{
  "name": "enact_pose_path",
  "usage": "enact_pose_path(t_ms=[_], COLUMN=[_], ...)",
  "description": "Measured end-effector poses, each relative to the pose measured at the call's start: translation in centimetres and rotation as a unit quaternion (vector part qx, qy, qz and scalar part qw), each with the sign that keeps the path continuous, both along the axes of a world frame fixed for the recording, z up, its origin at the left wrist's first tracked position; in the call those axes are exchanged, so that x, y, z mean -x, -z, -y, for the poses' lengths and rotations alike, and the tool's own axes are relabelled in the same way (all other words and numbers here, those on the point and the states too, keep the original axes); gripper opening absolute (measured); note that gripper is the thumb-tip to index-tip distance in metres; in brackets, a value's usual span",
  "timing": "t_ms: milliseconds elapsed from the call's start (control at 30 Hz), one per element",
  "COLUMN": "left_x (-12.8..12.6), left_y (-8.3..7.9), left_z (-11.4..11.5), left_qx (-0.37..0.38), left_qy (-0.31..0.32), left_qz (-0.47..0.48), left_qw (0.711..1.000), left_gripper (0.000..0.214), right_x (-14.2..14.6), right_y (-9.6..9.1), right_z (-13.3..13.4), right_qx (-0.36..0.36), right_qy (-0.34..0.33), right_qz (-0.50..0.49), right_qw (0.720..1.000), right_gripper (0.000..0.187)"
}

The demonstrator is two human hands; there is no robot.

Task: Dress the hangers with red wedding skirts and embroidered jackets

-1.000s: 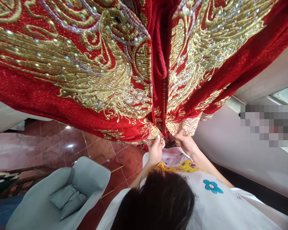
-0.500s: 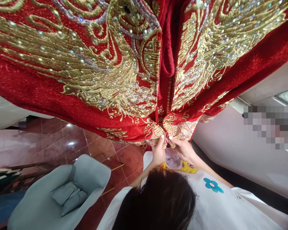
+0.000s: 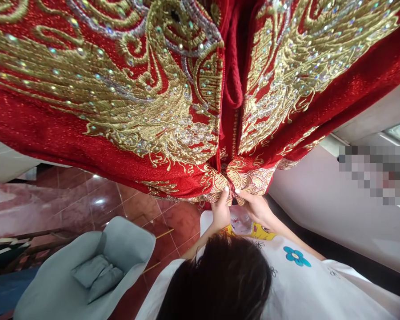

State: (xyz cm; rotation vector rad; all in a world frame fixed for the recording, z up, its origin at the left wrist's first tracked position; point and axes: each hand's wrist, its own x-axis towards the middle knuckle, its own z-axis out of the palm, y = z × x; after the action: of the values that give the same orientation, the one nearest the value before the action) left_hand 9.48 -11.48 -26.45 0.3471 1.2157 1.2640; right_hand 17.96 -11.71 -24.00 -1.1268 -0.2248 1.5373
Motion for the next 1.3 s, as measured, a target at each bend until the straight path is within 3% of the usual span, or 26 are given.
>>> enact_pose_path(t_ms=[600, 833, 1100, 1300], left_x=[0.3, 0.2, 0.2, -0.1], left_y=[1.4, 0.4, 1.5, 2.0], left_z=[0.1, 0.2, 0.6, 0.5], left_qx=[-0.068, -0.068, -0.101, -0.1], left_qy=[-0.003, -0.009, 0.015, 0.011], left_qz=[-0.025, -0.067, -0.087, -0.084], left_qw=[0.997, 0.995, 0.991, 0.991], left_gripper=[0.042, 0.049, 0.029, 0.035], right_x=[-0.2, -0.2, 0.1, 0.1], right_y=[0.3, 0.2, 0.0, 0.3], right_z=[-0.5, -0.5, -0.4, -0.6], right_qx=[-0.025, -0.043, -0.025, -0.026], right_qy=[-0.005, -0.013, -0.002, 0.017], right_qz=[-0.008, 0.023, -0.012, -0.016], right_qw=[1.0, 0.999, 1.0, 0.999], right_gripper=[0.038, 0.033, 0.037, 0.037])
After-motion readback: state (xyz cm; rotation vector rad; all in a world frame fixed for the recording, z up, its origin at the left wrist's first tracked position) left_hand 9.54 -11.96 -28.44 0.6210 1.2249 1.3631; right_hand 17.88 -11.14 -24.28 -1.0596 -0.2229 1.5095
